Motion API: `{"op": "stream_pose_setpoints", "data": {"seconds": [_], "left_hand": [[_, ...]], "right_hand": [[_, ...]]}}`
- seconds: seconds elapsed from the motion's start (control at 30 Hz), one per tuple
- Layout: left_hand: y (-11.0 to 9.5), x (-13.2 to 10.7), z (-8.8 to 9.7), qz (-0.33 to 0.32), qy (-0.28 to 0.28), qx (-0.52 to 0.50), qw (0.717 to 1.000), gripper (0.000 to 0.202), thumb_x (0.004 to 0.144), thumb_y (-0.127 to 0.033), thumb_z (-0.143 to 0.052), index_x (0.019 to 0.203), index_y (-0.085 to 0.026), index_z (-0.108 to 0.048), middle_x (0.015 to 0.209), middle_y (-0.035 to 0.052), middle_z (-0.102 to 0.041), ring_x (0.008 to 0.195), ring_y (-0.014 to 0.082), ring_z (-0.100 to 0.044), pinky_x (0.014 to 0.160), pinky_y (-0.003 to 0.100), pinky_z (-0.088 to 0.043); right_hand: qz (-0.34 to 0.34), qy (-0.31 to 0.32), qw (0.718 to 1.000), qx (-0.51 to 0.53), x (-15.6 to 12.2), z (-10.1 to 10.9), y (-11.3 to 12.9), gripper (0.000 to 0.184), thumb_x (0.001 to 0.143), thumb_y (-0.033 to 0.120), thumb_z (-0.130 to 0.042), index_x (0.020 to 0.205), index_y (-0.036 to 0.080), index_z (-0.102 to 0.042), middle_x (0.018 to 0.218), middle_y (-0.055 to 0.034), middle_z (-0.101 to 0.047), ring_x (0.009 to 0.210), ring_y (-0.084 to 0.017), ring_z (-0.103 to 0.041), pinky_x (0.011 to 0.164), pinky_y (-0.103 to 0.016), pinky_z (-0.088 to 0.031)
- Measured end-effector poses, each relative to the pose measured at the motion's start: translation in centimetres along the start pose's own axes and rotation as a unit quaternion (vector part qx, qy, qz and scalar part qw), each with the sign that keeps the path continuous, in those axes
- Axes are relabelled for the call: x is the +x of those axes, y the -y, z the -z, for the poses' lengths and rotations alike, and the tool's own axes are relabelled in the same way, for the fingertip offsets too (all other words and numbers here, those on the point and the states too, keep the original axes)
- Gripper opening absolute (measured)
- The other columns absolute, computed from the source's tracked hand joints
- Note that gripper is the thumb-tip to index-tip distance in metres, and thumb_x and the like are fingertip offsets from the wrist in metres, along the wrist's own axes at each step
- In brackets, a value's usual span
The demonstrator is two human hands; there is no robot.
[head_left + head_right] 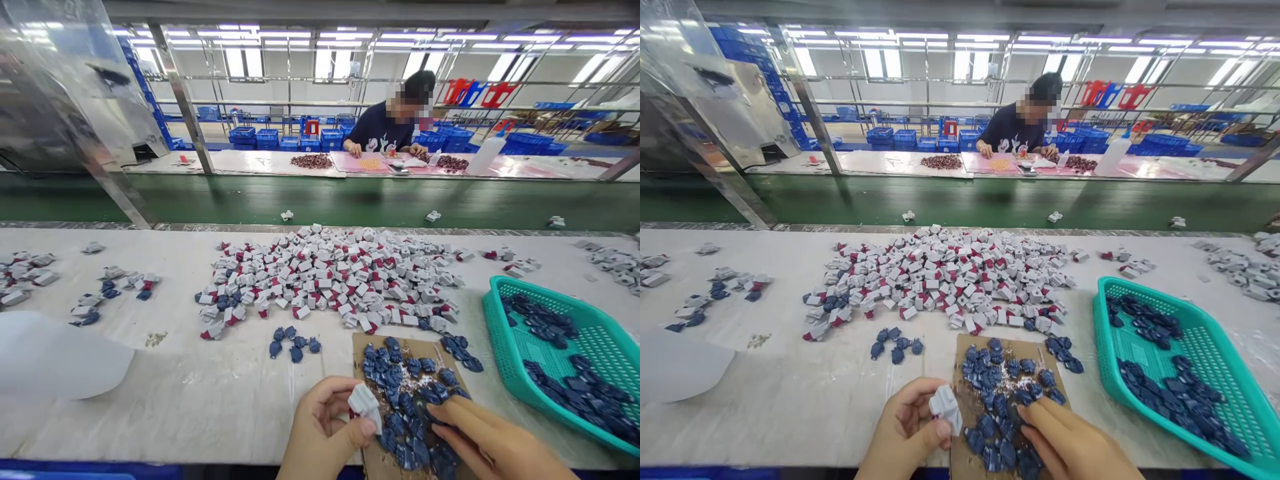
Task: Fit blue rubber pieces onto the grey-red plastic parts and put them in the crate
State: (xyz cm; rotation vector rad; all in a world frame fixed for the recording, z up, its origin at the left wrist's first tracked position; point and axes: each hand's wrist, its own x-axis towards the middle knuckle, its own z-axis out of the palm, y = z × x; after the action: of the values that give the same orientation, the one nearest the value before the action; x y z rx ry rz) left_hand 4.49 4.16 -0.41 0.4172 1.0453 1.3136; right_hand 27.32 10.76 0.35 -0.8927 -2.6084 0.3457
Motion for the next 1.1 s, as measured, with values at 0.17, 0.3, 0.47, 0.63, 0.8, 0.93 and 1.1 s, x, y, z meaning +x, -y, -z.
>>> {"op": "stream_pose_setpoints", "data": {"seconds": [0.17,0.3,0.47,0.63,0.8,0.93,1.1], "left_hand": [[-1.0,-0.9,-1.5,0.017,-0.047,-0.057,0.997,0.049,0.046,-0.038,-0.093,0.083,-0.015,-0.071,0.074,0.0045,-0.072,0.058,0.0111,-0.061,0.043,0.015,-0.046],[-0.9,-1.5,-2.2,0.037,-0.056,-0.085,0.994,0.043,0.048,-0.033,-0.093,0.077,-0.015,-0.067,0.069,0.0036,-0.071,0.055,0.0097,-0.061,0.048,0.015,-0.049],[-0.6,-2.0,-2.3,0.038,-0.033,-0.104,0.993,0.04,0.049,-0.026,-0.093,0.073,-0.015,-0.063,0.067,0.0006,-0.069,0.055,0.0087,-0.061,0.048,0.015,-0.049],[-0.8,-2.2,-2.3,0.034,0.001,-0.113,0.993,0.038,0.053,-0.022,-0.091,0.074,-0.015,-0.061,0.065,-0.0018,-0.068,0.053,0.0071,-0.06,0.05,0.015,-0.051],[-1.0,-2.3,-2.0,0.021,-0.006,-0.082,0.996,0.038,0.054,-0.024,-0.091,0.075,-0.015,-0.061,0.067,-0.0017,-0.07,0.053,0.0057,-0.058,0.052,0.015,-0.049],[-1.1,-2.0,-1.3,0.011,0.02,0.018,1.0,0.038,0.05,-0.018,-0.092,0.075,-0.014,-0.064,0.071,0.0007,-0.072,0.063,0.0083,-0.063,0.058,0.015,-0.049],[-0.9,-2.0,-1.0,0.006,0.026,0.051,0.998,0.037,0.05,-0.015,-0.091,0.075,-0.015,-0.064,0.071,0.0003,-0.073,0.066,0.0103,-0.066,0.061,0.016,-0.049]], "right_hand": [[-0.027,-0.071,0.997,0.033,0.7,1.2,0.8,0.018,0.098,0.037,-0.05,0.096,0.024,-0.061,0.08,0.0006,-0.067,0.061,-0.013,-0.065,0.049,-0.016,-0.053],[-0.12,-0.159,0.975,0.098,1.0,1.1,3.1,0.024,0.09,0.044,-0.063,0.102,0.023,-0.062,0.083,-0.0015,-0.066,0.059,-0.014,-0.064,0.05,-0.016,-0.055],[-0.131,-0.202,0.952,0.188,2.3,0.2,6.4,0.019,0.088,0.044,-0.066,0.095,0.026,-0.065,0.081,0.0011,-0.067,0.064,-0.013,-0.066,0.057,-0.011,-0.056],[-0.144,-0.171,0.95,0.217,2.7,0.3,6.9,0.016,0.086,0.039,-0.069,0.09,0.023,-0.067,0.081,-0.0014,-0.069,0.063,-0.015,-0.067,0.051,-0.013,-0.056],[-0.143,-0.111,0.956,0.231,2.8,1.0,6.7,0.01,0.088,0.032,-0.065,0.087,0.023,-0.066,0.081,-0.0004,-0.069,0.065,-0.015,-0.066,0.052,-0.015,-0.055],[-0.126,0.002,0.96,0.249,3.6,1.8,6.3,0.014,0.09,0.03,-0.059,0.081,0.021,-0.065,0.074,-0.0005,-0.065,0.063,-0.015,-0.063,0.05,-0.018,-0.052],[-0.139,0.053,0.937,0.316,4.1,1.7,5.9,0.02,0.09,0.031,-0.058,0.073,0.02,-0.061,0.063,0.0004,-0.057,0.055,-0.012,-0.054,0.047,-0.018,-0.045]]}}
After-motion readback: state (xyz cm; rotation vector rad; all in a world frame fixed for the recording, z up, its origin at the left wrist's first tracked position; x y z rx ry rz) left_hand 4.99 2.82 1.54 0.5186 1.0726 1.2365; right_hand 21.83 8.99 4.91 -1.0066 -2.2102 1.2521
